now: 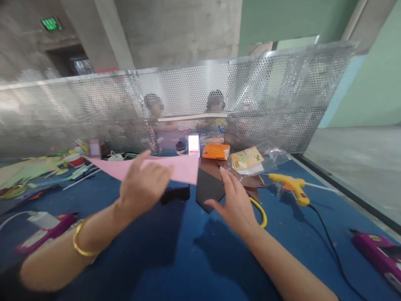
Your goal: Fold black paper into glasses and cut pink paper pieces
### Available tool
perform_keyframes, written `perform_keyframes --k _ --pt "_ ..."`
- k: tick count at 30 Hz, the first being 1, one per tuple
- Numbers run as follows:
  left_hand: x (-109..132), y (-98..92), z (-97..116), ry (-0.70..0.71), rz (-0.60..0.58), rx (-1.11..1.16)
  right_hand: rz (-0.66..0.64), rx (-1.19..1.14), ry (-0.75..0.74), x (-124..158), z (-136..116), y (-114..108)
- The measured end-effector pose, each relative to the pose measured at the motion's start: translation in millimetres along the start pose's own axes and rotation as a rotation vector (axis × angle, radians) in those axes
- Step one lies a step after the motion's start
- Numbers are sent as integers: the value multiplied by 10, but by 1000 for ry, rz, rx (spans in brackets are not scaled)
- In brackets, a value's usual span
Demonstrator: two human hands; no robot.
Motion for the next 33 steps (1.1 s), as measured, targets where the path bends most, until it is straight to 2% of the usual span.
perform_keyframes --k 2,3,4,5,7,11,14,16,19,21,24,26,28,31,33 --pt "199 -235 477 97 50 35 145 -4 -130 -38 -269 -337" --pt "282 -334 661 99 66 84 162 0 -234 -15 -429 -466" --pt "352 -412 809 78 68 133 126 -3 -345 39 -584 -548" --pt "411 -468 925 38 56 178 81 -7 -423 122 -703 -609" --pt "533 -524 1116 -1 0 259 62 16 -475 344 -826 -718" --pt "879 -502 1305 -55 -130 376 -5 47 -432 824 -883 -760" --pt "1195 -426 1309 -98 -215 460 -41 0 -366 1082 -1009 -718" --pt "1358 -379 1252 -148 -255 587 -4 -39 -296 1170 -1126 -718" --pt "1497 -343 1110 -227 -279 814 -50 -79 -361 1203 -1297 -707" --pt "1545 -348 1001 -254 -274 924 -97 -85 -401 1203 -1256 -739" --pt "1554 -368 847 -269 -286 1066 -118 -57 -336 1246 -933 -865" --pt "1478 -366 770 -266 -315 1175 -153 -96 -305 1310 -705 -949" --pt "1310 -319 721 -258 -366 1265 -149 -239 -200 1328 -488 -1046" --pt "896 -162 682 -229 -412 1372 -94 -425 -2 1192 -259 -1183" --pt "557 -47 630 -220 -335 1402 -48 -443 89 1007 -181 -1270"
Point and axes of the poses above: each hand's wrist, its own x-axis away from the middle knuckle, its own y-axis out of the palm, z = x × y, the point moved 6 cm from there along -x, towards the middle knuckle, and after that the axes turned 10 degrees about -y, right-handed, at the moved point
